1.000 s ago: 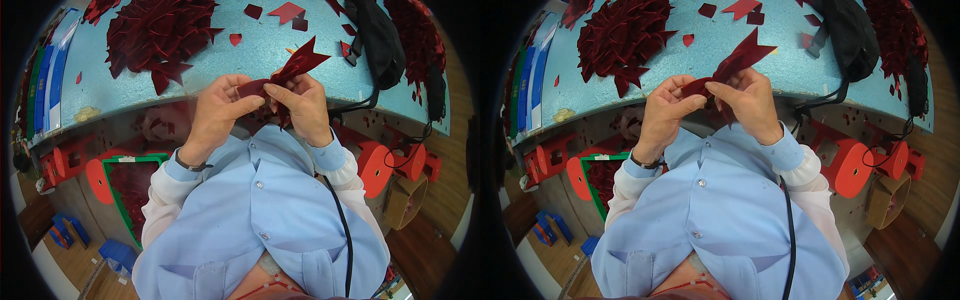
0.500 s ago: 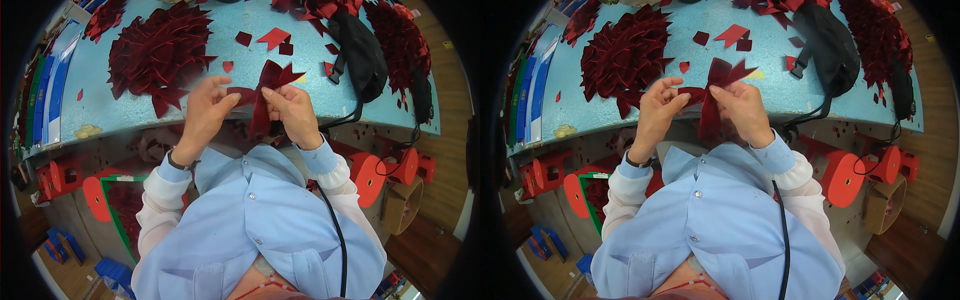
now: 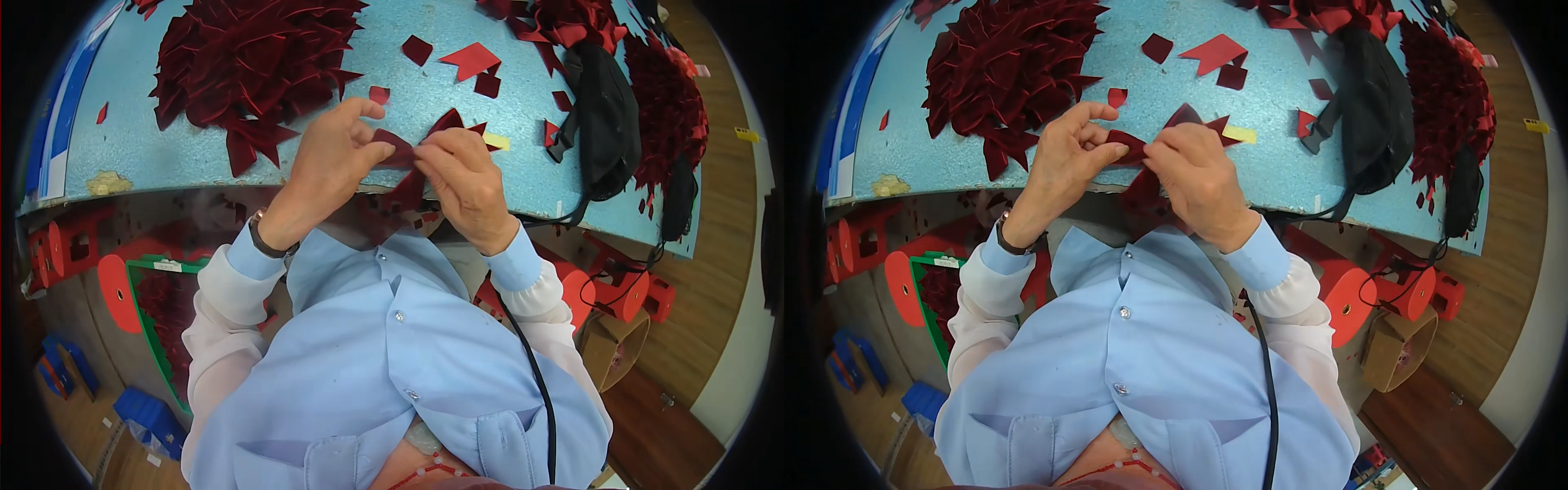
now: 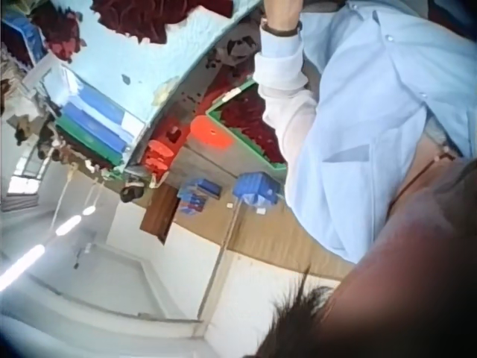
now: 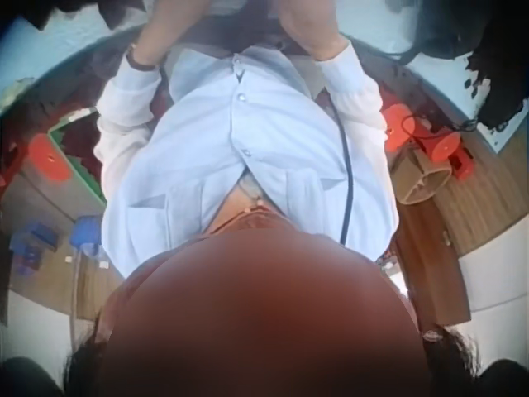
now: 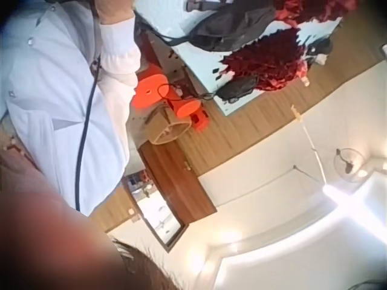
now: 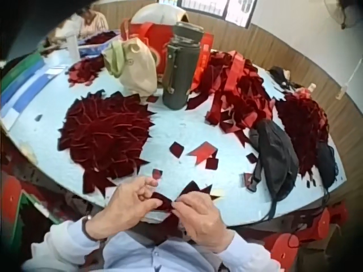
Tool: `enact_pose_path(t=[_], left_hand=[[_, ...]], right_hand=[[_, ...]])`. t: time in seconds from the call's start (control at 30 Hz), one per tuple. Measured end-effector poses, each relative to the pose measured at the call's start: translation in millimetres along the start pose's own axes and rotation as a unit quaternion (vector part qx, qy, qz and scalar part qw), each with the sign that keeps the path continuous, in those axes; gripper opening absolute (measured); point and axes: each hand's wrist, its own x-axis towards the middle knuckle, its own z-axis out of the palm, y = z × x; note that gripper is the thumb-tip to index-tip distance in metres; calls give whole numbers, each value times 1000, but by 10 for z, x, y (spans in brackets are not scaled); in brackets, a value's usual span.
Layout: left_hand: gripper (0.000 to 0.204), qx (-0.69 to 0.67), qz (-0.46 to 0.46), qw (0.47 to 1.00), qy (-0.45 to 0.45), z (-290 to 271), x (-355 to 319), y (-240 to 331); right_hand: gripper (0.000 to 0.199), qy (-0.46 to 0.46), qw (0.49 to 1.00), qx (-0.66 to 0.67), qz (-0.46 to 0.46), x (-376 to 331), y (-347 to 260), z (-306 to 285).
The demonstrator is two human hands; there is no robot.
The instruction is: Assembling decorative red bows by folding and tying ribbon pieces on a workbench.
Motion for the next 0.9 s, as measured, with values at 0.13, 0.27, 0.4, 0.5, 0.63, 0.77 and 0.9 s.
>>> enact_pose_path(t=[0.13, 0.27, 0.4, 0.5, 0.63, 0.77, 0.9], left_hand=[[31, -21, -16, 999, 24, 17, 5, -3], [28, -53, -24, 996, 74, 85, -4, -79], [28, -102, -21, 986, 130, 175, -4, -159], [30, -115, -25, 982, 145, 186, 15, -120], [31, 50, -12, 993, 104, 120, 16, 99], [33, 183, -16, 981, 65, 149, 1, 196], [33, 85, -14, 994, 64, 183, 29, 95]], right_hand=[[20, -28, 999, -25, -10, 24, 32, 48], [20, -47, 998, -30, -18, 32, 51, 49], [22, -60, 997, -38, -40, 44, 66, 43], [22, -63, 997, -34, -37, 19, 98, 43], [23, -42, 997, -44, -36, -8, 102, 75], [22, -31, 998, -50, -37, -15, 73, 67], [22, -41, 997, -52, -39, 5, 36, 37]])
